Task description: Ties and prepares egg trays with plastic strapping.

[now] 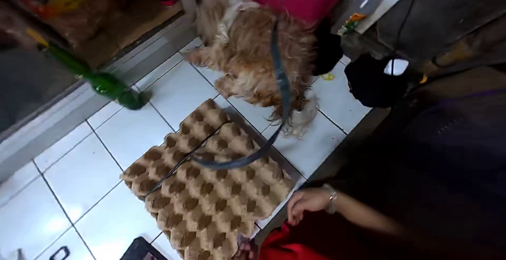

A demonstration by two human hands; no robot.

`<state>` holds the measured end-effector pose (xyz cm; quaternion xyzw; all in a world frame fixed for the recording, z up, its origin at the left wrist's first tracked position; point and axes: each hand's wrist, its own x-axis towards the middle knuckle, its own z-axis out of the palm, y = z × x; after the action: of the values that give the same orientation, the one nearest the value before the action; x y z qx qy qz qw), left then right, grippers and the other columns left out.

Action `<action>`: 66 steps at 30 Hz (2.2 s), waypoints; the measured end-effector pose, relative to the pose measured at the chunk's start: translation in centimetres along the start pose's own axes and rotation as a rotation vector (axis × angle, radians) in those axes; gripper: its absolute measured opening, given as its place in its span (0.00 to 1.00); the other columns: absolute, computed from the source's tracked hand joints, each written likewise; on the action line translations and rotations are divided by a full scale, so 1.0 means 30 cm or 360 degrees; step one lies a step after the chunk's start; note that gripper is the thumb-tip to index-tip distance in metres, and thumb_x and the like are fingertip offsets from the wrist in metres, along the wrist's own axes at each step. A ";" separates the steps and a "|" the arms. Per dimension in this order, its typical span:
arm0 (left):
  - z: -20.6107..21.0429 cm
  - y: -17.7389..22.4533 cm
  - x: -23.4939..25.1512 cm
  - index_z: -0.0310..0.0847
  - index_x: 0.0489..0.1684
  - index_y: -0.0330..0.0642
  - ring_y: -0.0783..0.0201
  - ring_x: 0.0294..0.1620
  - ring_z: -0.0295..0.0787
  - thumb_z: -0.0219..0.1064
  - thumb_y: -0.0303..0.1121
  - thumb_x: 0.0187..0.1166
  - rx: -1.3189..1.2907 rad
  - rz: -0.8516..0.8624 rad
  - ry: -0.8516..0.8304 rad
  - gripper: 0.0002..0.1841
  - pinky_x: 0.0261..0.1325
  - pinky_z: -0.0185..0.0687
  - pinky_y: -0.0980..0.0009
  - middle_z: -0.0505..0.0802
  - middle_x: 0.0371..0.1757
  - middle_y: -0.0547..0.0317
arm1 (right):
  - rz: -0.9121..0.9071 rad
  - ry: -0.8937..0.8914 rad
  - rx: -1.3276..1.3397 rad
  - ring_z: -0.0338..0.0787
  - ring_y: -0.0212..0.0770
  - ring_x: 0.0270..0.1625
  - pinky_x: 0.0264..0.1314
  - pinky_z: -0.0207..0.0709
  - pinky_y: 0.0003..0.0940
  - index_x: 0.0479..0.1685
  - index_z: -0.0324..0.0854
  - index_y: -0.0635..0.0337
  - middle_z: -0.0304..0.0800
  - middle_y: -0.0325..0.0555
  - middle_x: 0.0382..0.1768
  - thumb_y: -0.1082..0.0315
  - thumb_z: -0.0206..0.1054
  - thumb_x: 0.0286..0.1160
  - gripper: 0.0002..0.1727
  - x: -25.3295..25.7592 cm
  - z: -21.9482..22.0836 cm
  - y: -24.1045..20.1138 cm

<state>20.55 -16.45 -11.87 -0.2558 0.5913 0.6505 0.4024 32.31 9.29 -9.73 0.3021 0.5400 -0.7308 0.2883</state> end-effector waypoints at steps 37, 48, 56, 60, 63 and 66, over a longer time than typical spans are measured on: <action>0.496 -0.136 0.035 0.71 0.55 0.43 0.67 0.36 0.91 0.28 0.35 0.94 -0.0709 0.0309 0.0515 0.21 0.39 0.89 0.68 0.91 0.38 0.60 | -0.0265 0.0657 0.0232 0.80 0.30 0.47 0.53 0.74 0.25 0.68 0.73 0.71 0.81 0.50 0.50 0.68 0.48 0.94 0.17 0.360 -0.371 -0.455; 0.312 0.365 -0.246 0.90 0.43 0.28 0.59 0.43 0.95 0.71 0.30 0.75 0.1685 0.1137 -0.0803 0.11 0.53 0.88 0.62 0.96 0.41 0.47 | -0.0625 0.1107 -0.0787 0.80 0.66 0.74 0.81 0.65 0.55 0.64 0.79 0.83 0.79 0.77 0.69 0.79 0.58 0.83 0.17 0.374 -0.404 -0.463; 0.714 0.499 -0.035 0.91 0.48 0.31 0.46 0.57 0.94 0.71 0.20 0.69 0.1697 0.2566 -0.0132 0.11 0.80 0.72 0.45 0.96 0.47 0.43 | -0.1138 0.0730 0.0183 0.79 0.22 0.16 0.30 0.79 0.19 0.28 0.79 0.55 0.81 0.23 0.11 0.79 0.42 0.80 0.21 0.007 -0.288 -0.534; 0.554 0.401 -0.216 0.86 0.37 0.29 0.62 0.41 0.91 0.64 0.25 0.74 0.1067 0.2543 -0.0373 0.07 0.55 0.85 0.68 0.93 0.34 0.48 | -0.1126 0.0297 -0.0124 0.85 0.18 0.25 0.36 0.82 0.19 0.36 0.86 0.55 0.88 0.20 0.21 0.74 0.49 0.78 0.17 -0.082 -0.132 -0.418; 0.442 0.276 -0.325 0.78 0.35 0.38 0.72 0.43 0.86 0.63 0.36 0.85 0.0835 0.2438 -0.0559 0.11 0.57 0.83 0.77 0.87 0.35 0.57 | -0.1195 0.0032 -0.0158 0.88 0.15 0.36 0.46 0.83 0.17 0.42 0.88 0.64 0.92 0.25 0.31 0.74 0.58 0.77 0.11 -0.090 0.011 -0.279; 0.407 0.177 -0.356 0.70 0.30 0.43 0.72 0.37 0.78 0.54 0.43 0.92 0.0724 0.2441 -0.0620 0.18 0.59 0.74 0.79 0.78 0.29 0.60 | -0.1547 0.0134 -0.0273 0.84 0.13 0.52 0.60 0.78 0.11 0.41 0.89 0.72 0.91 0.37 0.44 0.73 0.64 0.75 0.10 -0.066 0.126 -0.223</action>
<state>23.74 -6.78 1.83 0.4244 0.6387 0.6416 -0.0163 28.11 7.50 -3.23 0.0197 0.6878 -0.7207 -0.0842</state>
